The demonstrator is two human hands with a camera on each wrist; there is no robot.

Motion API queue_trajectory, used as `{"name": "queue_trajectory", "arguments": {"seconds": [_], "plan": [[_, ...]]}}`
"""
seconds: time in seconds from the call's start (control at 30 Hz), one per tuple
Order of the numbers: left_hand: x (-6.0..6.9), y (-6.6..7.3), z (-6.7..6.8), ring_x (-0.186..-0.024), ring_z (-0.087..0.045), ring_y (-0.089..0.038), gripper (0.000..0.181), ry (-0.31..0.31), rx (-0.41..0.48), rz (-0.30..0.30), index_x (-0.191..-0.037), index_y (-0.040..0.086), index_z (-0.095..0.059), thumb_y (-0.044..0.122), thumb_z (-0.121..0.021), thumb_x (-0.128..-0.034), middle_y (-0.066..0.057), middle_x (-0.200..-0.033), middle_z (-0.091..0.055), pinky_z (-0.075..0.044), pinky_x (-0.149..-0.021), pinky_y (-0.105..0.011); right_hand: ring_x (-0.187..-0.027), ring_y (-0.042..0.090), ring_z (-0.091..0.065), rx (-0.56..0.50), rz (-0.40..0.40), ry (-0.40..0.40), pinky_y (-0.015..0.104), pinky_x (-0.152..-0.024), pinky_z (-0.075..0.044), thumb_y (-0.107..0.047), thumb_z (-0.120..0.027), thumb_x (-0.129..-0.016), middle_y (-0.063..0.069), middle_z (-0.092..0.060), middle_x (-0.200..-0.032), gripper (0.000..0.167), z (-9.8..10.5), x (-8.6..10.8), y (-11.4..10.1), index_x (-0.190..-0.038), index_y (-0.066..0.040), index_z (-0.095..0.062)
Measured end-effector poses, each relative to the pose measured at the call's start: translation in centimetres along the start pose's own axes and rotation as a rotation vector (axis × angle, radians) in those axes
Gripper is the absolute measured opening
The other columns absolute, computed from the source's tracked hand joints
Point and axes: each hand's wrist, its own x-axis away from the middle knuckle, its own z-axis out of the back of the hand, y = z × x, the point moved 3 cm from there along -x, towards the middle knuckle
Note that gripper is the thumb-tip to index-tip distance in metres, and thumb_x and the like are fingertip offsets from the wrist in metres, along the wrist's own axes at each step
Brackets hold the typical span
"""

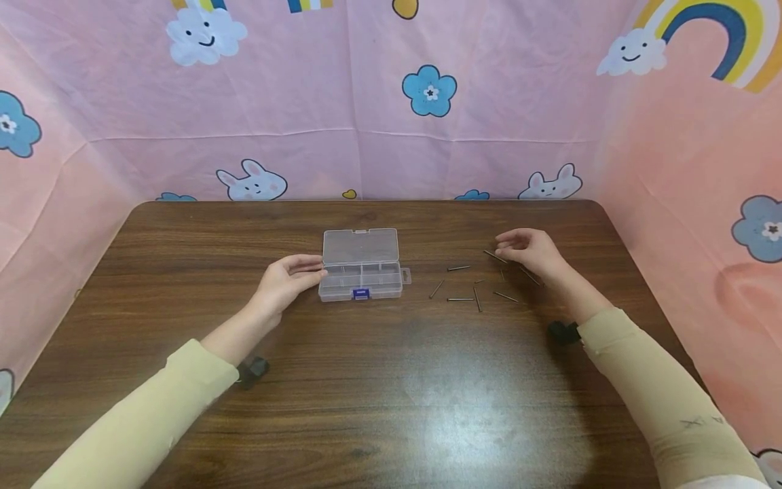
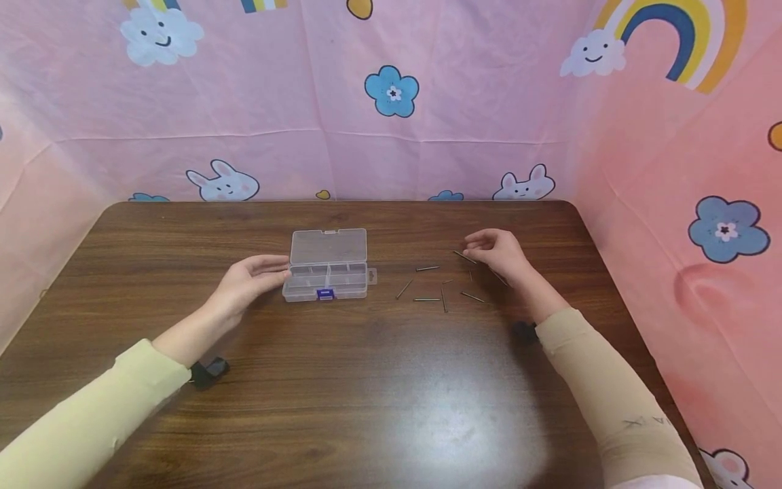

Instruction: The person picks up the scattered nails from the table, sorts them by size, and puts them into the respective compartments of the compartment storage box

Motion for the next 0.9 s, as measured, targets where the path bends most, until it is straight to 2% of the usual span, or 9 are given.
{"name": "queue_trajectory", "arguments": {"seconds": [0.2, 0.37, 0.47, 0.57, 0.63, 0.73, 0.9], "plan": [[0.1, -0.2, 0.0, -0.148, -0.051, -0.038, 0.058, -0.015, -0.008, 0.001, -0.155, -0.002, -0.047, 0.018, -0.068, -0.1049, -0.023, -0.16, -0.051, -0.036, -0.13, -0.048, -0.086, -0.007, -0.063, -0.002, -0.001, -0.019, 0.009, -0.078, -0.052, -0.013, -0.075, -0.099, 0.025, -0.074, -0.125, 0.04, -0.2, -0.5, 0.3, -0.133, 0.008, -0.067], [0.2, -0.4, 0.0, -0.146, -0.053, -0.036, 0.057, -0.013, -0.016, 0.003, -0.155, -0.002, -0.048, 0.016, -0.068, -0.1044, -0.023, -0.159, -0.052, -0.04, -0.128, -0.045, -0.085, -0.003, -0.063, -0.022, 0.019, -0.039, 0.008, -0.076, -0.052, -0.005, -0.076, -0.097, 0.031, -0.071, -0.124, 0.041, -0.5, -0.7, 0.5, -0.132, 0.013, -0.065], [0.2, -0.6, -0.1, -0.144, -0.057, -0.032, 0.057, -0.007, -0.027, -0.003, -0.154, -0.002, -0.05, 0.015, -0.07, -0.1032, -0.022, -0.157, -0.055, -0.047, -0.122, -0.032, -0.085, -0.003, -0.063, -0.026, 0.034, -0.039, 0.008, -0.074, -0.053, -0.002, -0.076, -0.096, 0.033, -0.071, -0.122, 0.04, -0.5, -0.9, 0.6, -0.13, 0.015, -0.065], [0.1, -0.8, -0.1, -0.139, -0.062, -0.026, 0.056, 0.003, -0.018, -0.017, -0.152, -0.003, -0.052, 0.013, -0.072, -0.1019, -0.024, -0.154, -0.058, -0.054, -0.106, -0.015, -0.083, -0.003, -0.063, -0.004, 0.049, -0.033, 0.008, -0.072, -0.053, 0.0, -0.077, -0.094, 0.033, -0.072, -0.118, 0.037, -0.5, -0.9, 0.7, -0.126, 0.015, -0.067], [0.1, -0.9, -0.2, -0.134, -0.064, -0.023, 0.055, 0.007, -0.006, -0.026, -0.151, -0.005, -0.053, 0.012, -0.072, -0.1013, -0.026, -0.152, -0.059, -0.054, -0.097, -0.007, -0.082, -0.002, -0.064, 0.02, 0.053, -0.028, 0.009, -0.071, -0.053, 0.0, -0.078, -0.094, 0.031, -0.074, -0.114, 0.034, -0.5, -0.9, 0.6, -0.123, 0.014, -0.069], [0.2, -1.1, -0.2, -0.131, -0.066, -0.022, 0.054, 0.015, 0.002, -0.044, -0.149, -0.006, -0.053, 0.009, -0.073, -0.1007, -0.029, -0.149, -0.06, -0.054, -0.092, -0.006, -0.08, -0.001, -0.064, 0.062, 0.055, -0.018, 0.01, -0.07, -0.052, 0.0, -0.079, -0.094, 0.027, -0.077, -0.108, 0.029, -0.4, -0.9, 0.6, -0.119, 0.012, -0.072], [0.1, -1.2, -0.3, -0.134, -0.064, -0.032, 0.052, 0.024, -0.004, -0.076, -0.147, -0.008, -0.054, 0.007, -0.073, -0.1003, -0.031, -0.147, -0.061, -0.055, -0.092, -0.006, -0.076, -0.003, -0.064, 0.122, 0.061, -0.008, 0.011, -0.07, -0.051, -0.003, -0.078, -0.095, 0.022, -0.079, -0.102, 0.023, -0.2, -1.0, 0.5, -0.114, 0.008, -0.076]]}}
